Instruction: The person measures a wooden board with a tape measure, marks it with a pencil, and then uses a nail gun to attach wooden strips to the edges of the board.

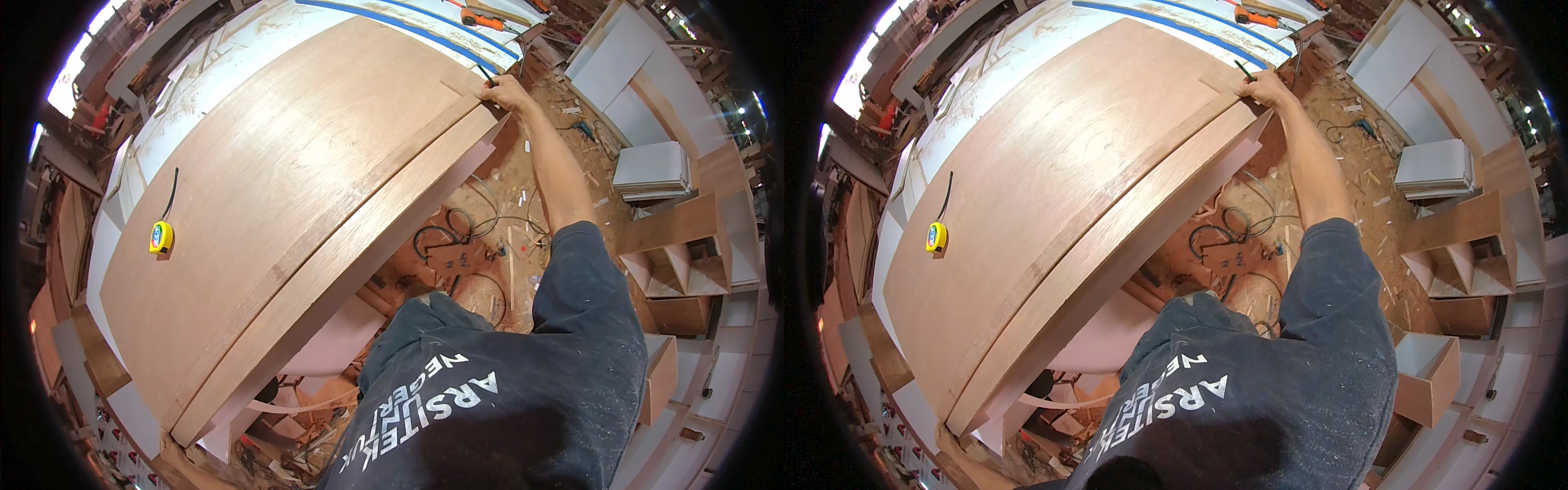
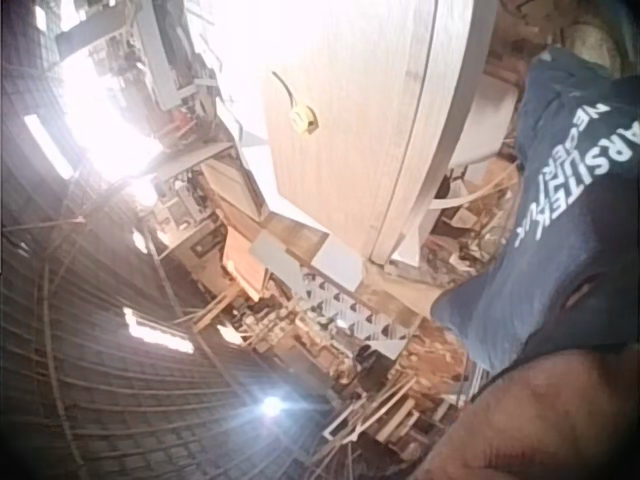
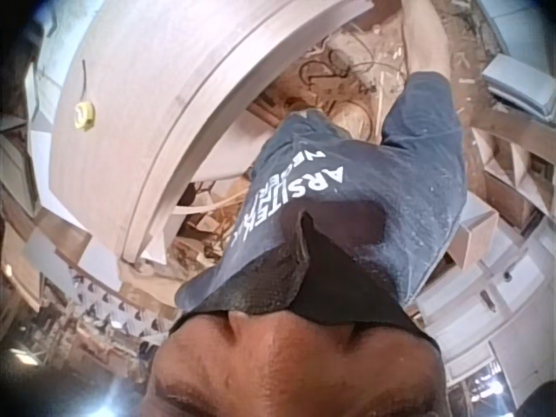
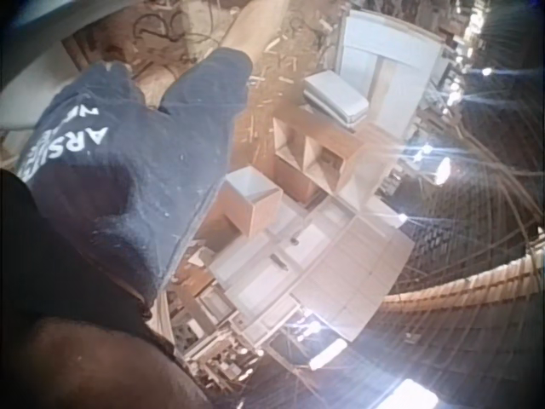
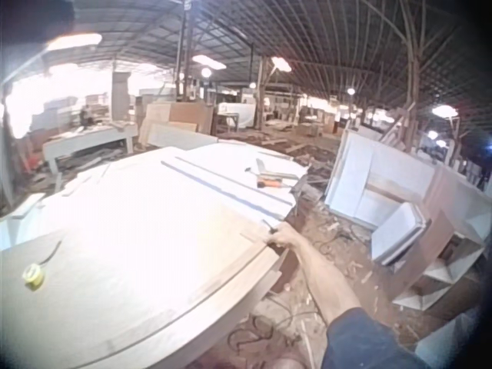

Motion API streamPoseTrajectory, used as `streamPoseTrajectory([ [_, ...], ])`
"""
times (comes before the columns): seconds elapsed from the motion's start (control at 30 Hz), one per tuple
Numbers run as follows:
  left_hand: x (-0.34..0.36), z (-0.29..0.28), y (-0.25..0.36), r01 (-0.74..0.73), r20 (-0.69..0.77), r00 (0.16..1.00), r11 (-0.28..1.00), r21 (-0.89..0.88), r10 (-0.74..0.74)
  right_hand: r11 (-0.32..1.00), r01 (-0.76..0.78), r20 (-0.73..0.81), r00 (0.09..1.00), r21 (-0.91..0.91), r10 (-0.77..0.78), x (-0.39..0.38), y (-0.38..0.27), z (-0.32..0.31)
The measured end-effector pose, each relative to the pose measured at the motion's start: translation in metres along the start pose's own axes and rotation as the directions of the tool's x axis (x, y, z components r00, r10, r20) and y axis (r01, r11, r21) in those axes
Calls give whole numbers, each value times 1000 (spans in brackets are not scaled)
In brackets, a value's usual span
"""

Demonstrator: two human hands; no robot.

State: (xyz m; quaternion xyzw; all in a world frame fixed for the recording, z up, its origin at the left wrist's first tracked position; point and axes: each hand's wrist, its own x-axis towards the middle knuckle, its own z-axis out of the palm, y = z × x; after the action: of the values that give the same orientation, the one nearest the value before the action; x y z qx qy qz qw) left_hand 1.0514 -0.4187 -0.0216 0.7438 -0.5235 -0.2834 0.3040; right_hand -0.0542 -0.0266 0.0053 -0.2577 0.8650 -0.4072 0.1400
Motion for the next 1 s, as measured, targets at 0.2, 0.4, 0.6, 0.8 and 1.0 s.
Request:
streamPoseTrajectory([
  [0.2,-1,-15,2,13,-2,1000,1000,-24,-13,998,-29,20,999,51,28,1,5,0],
  [0.4,-3,-30,-4,24,-15,1000,999,-28,-24,1000,-19,-10,1000,-18,19,4,7,0],
  [0.6,0,-16,-12,23,19,1000,997,-71,-22,997,16,-1,1000,-80,-16,2,6,-12],
  [0.8,-22,-50,-35,-70,-87,992,973,220,91,988,29,149,987,154,-52,12,4,36],
  [1.0,-25,25,26,-19,-225,973,984,178,59,975,206,132,972,-89,-193,63,95,-52],
])
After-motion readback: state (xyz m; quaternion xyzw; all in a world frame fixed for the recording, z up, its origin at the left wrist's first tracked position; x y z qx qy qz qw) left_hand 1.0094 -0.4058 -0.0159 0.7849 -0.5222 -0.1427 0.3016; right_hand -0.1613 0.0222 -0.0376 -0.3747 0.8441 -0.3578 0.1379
